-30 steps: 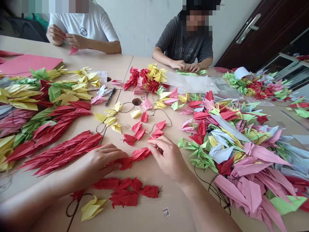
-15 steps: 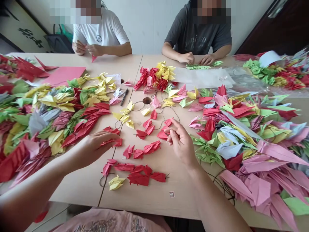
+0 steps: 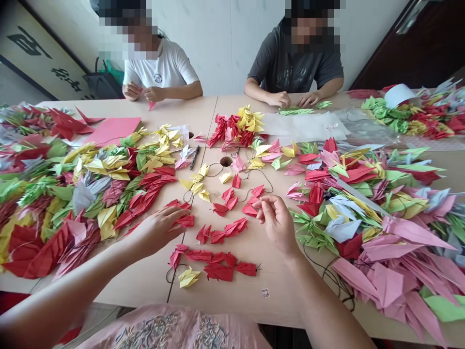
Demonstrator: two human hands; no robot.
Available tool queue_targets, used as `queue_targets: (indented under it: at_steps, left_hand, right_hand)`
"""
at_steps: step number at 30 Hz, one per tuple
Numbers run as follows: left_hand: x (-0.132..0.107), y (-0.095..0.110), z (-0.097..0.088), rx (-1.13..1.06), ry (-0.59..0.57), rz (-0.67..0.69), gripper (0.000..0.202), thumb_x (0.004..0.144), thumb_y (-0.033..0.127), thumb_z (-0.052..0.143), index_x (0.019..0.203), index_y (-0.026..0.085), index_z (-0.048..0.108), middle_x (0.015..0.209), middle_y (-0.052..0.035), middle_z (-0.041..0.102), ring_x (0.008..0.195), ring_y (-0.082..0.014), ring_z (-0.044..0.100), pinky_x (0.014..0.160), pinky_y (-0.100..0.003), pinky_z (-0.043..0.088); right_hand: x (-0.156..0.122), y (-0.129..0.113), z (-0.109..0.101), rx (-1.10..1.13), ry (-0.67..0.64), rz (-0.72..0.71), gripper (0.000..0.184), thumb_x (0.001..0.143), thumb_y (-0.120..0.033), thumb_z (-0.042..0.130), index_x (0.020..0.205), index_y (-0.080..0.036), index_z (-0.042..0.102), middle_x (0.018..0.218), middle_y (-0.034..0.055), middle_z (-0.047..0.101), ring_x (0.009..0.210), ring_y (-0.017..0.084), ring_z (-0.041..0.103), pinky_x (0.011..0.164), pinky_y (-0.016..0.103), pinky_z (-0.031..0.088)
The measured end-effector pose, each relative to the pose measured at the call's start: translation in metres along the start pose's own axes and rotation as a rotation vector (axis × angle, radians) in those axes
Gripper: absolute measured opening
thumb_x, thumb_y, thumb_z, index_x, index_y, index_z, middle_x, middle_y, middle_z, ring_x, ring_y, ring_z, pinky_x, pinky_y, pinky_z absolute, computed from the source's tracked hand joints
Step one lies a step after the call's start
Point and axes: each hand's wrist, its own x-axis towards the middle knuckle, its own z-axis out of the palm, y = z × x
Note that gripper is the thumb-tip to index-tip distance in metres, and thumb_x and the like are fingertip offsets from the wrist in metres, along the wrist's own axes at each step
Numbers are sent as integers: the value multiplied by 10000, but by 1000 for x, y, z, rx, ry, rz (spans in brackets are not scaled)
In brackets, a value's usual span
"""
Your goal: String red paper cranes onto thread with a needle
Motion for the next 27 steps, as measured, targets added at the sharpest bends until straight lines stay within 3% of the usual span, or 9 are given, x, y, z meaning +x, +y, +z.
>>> queue_targets:
  at_steps: [7,12,16,19,23,27]
  left_hand:
    - [15,2,18,-94,13,67,259,843,145,569,1079,178,669,1012,-128,711,964,-287,664,803,-432,563]
    - [29,8,-11,-279,56,62,251,883,333,593,1095,208,643,987,-71,714,892,-227,667,795,-390,561]
    - [44,32,-52,-1190,26,52,271,838,321,677,1071,192,629,951,-46,699,854,-166,684,795,-309,568]
    - [51,56,-76,-1672,-26,74,300,808,306,707,1075,211,608,885,-37,695,811,-185,711,712,-295,595]
    - [54,75,-88,-1965,-152,67,272,833,354,675,1066,244,590,920,-20,702,774,-155,724,711,-253,598]
    - [52,74,-83,-2060,-219,54,299,804,418,712,1033,250,617,878,-20,701,743,-154,712,673,-245,588]
  right_hand:
    - [1,-21,-1,7,67,-53,245,914,-454,585,931,-238,470,781,12,718,510,106,586,444,213,458]
    - [8,-69,2,56,-30,-88,216,920,-435,591,937,-257,471,715,-21,704,486,103,558,435,204,437]
    - [13,-112,9,4,-190,-150,154,941,-393,582,944,-252,520,739,-18,691,512,99,568,459,212,457]
    - [12,-134,20,-45,-316,-207,62,971,-301,552,951,-242,556,778,-13,680,570,95,589,514,216,493]
    - [7,-145,37,-24,-319,-286,48,987,-246,524,959,-246,563,797,-21,650,602,83,588,540,194,508]
    - [3,-140,46,-146,-219,-370,79,995,-215,498,974,-252,565,799,-17,642,600,85,591,537,190,503]
